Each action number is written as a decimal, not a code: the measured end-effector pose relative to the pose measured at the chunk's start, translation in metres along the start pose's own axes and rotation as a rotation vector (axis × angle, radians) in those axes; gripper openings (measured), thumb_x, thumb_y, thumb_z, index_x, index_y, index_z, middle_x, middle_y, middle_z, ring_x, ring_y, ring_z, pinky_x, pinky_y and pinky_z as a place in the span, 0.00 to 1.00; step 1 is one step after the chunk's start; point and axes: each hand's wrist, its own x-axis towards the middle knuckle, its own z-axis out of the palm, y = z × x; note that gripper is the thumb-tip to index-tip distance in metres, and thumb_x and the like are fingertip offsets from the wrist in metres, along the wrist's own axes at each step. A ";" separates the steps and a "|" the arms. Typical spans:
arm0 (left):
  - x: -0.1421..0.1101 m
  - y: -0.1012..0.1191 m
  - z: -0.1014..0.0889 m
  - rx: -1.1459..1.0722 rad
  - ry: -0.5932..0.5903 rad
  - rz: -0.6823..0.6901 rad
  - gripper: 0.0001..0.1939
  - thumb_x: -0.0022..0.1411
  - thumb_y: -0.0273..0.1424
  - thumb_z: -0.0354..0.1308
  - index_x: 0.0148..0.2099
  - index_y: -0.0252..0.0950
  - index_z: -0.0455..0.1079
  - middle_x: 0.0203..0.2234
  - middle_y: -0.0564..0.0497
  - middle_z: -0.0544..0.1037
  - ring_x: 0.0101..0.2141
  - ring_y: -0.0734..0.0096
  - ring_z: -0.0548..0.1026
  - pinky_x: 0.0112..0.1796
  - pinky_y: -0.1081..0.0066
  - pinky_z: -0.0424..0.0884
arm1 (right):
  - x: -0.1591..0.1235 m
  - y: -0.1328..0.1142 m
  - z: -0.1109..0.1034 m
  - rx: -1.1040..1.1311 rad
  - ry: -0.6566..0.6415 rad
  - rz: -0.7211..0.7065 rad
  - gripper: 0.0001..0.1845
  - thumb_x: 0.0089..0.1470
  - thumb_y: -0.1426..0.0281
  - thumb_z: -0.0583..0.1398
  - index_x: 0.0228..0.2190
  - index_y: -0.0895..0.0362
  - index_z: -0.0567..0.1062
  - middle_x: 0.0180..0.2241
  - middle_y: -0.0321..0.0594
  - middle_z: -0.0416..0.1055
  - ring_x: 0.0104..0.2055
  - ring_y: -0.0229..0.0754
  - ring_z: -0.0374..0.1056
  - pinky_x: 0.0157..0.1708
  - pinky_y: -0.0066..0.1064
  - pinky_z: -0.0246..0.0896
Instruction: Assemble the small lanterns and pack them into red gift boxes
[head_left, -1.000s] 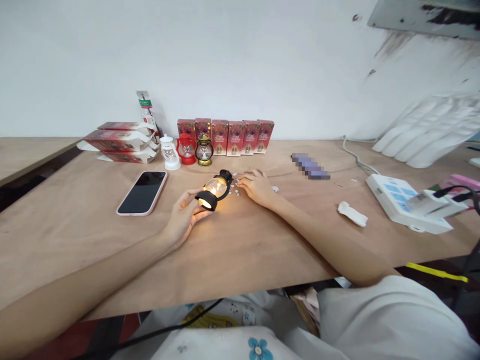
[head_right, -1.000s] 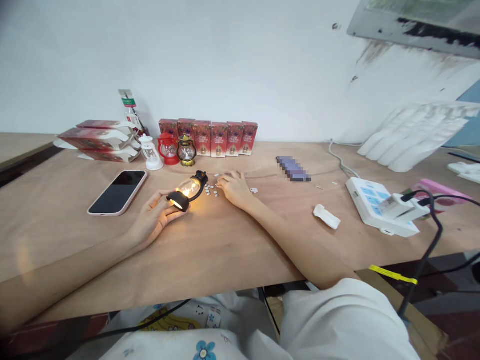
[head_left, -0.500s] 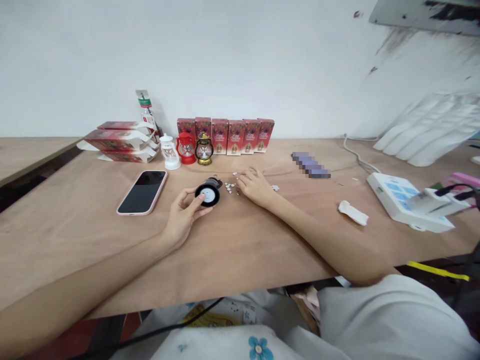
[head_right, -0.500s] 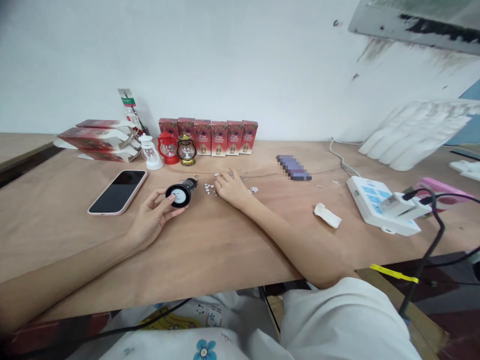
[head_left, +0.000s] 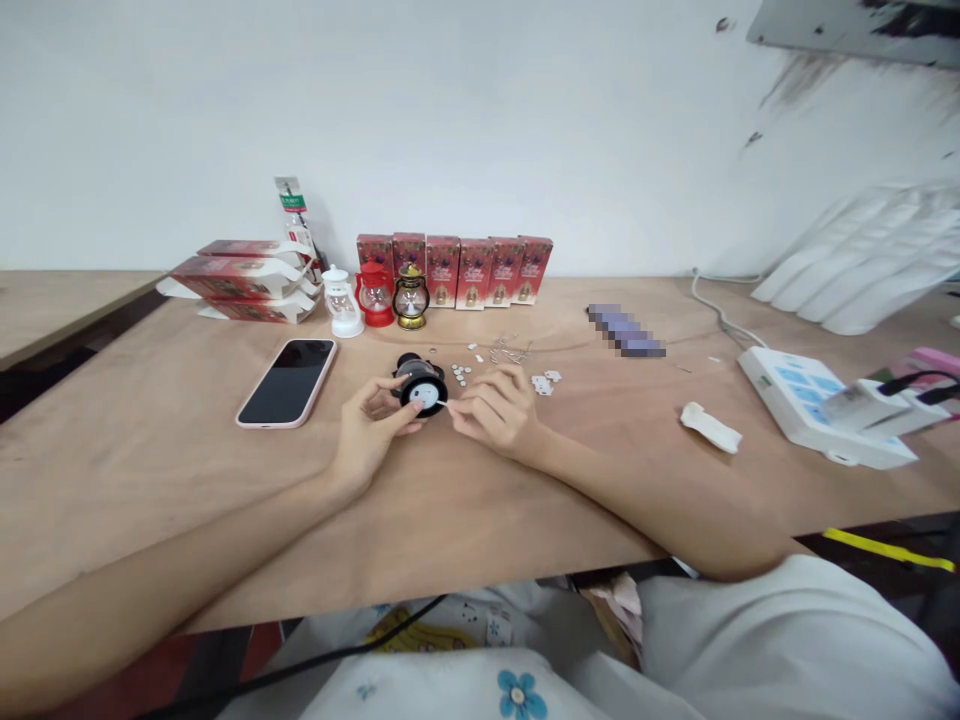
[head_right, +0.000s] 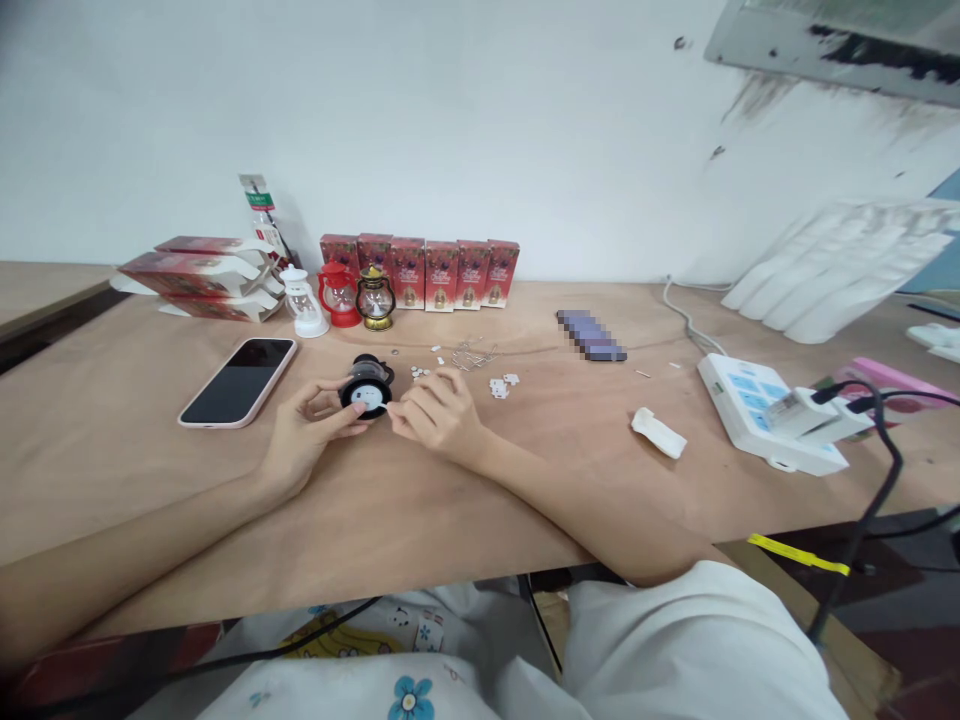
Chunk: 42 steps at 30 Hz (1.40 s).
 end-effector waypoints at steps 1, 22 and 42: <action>0.000 0.001 0.000 0.041 0.003 0.012 0.26 0.40 0.37 0.71 0.42 0.35 0.70 0.23 0.57 0.73 0.26 0.71 0.78 0.30 0.71 0.77 | 0.000 -0.003 0.001 0.003 -0.009 -0.002 0.15 0.61 0.69 0.52 0.23 0.52 0.70 0.25 0.37 0.72 0.34 0.41 0.67 0.41 0.41 0.55; 0.024 0.000 -0.020 0.665 -0.015 0.312 0.17 0.47 0.32 0.64 0.42 0.42 0.77 0.20 0.58 0.72 0.19 0.75 0.63 0.27 0.74 0.59 | -0.001 0.016 -0.008 0.611 -0.433 -0.027 0.06 0.54 0.69 0.60 0.35 0.57 0.74 0.36 0.42 0.72 0.39 0.41 0.68 0.42 0.34 0.62; 0.012 0.001 -0.016 1.068 -0.132 0.474 0.15 0.57 0.39 0.58 0.47 0.44 0.72 0.24 0.55 0.76 0.24 0.70 0.72 0.26 0.75 0.60 | 0.008 0.005 -0.013 0.448 -0.651 0.112 0.06 0.60 0.68 0.55 0.31 0.57 0.67 0.33 0.41 0.69 0.39 0.43 0.63 0.43 0.36 0.56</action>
